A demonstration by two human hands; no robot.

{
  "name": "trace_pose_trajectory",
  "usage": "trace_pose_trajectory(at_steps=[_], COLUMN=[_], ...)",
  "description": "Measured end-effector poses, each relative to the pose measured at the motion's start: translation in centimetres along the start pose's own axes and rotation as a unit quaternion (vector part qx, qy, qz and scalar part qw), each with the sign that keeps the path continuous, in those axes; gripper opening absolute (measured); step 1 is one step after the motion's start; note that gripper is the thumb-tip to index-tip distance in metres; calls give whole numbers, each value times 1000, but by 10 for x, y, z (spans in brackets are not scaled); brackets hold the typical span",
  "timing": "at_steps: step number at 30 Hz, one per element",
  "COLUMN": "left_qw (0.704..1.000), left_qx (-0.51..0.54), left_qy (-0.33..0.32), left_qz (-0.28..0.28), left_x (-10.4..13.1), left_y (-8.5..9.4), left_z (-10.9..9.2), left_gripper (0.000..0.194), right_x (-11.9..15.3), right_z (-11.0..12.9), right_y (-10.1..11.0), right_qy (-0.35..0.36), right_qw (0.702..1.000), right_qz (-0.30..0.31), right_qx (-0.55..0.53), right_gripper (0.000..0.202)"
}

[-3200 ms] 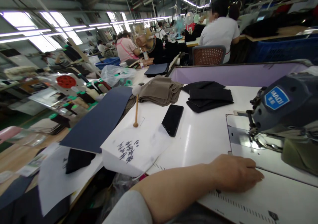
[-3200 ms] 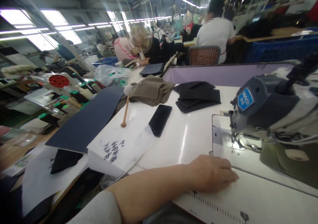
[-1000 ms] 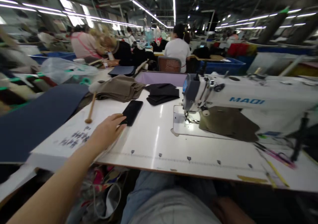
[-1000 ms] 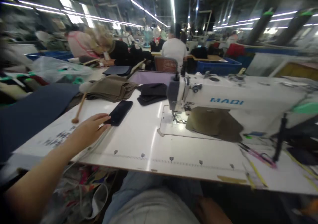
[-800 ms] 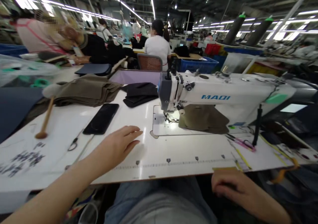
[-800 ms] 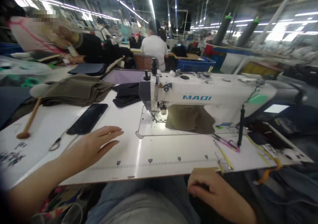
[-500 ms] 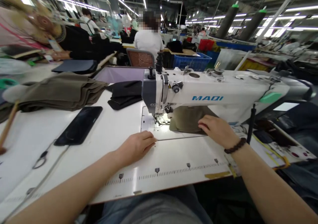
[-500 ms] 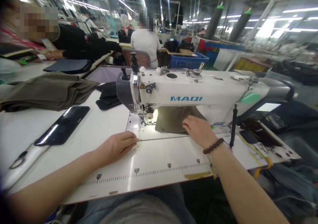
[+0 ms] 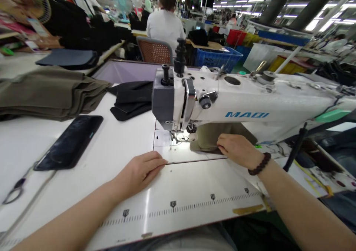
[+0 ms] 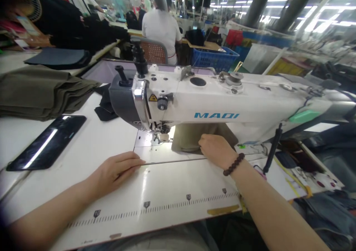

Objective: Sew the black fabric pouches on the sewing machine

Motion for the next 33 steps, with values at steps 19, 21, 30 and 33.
trace_pose_trajectory(at_steps=[19, 21, 30, 33], left_qw=[1000, 1000, 1000, 999], left_qx=[7, -1, -19, -21], left_qy=[14, 9, -17, -27], left_qz=[10, 9, 14, 18], left_x=[-1, -1, -2, -2], left_y=[-4, -4, -3, -1], left_z=[2, 1, -1, -2], left_gripper=[23, 23, 23, 23], right_x=[-1, -1, 7, 9], right_z=[-37, -36, -22, -15], right_y=[-11, -13, -10, -11], right_qy=[43, 40, 46, 41], right_qw=[977, 978, 989, 991], right_qz=[-34, -41, -64, -73], right_qx=[-204, -199, -127, -106], right_gripper=[12, 12, 14, 17])
Point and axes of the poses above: each hand's wrist, its own x-axis away from the middle knuckle, its own y-axis out of the back of the hand, z = x × y, the point moved 1 cm from there along -x, towards the middle knuckle, and after that the axes turned 5 degrees about y, right-handed, at the moved point
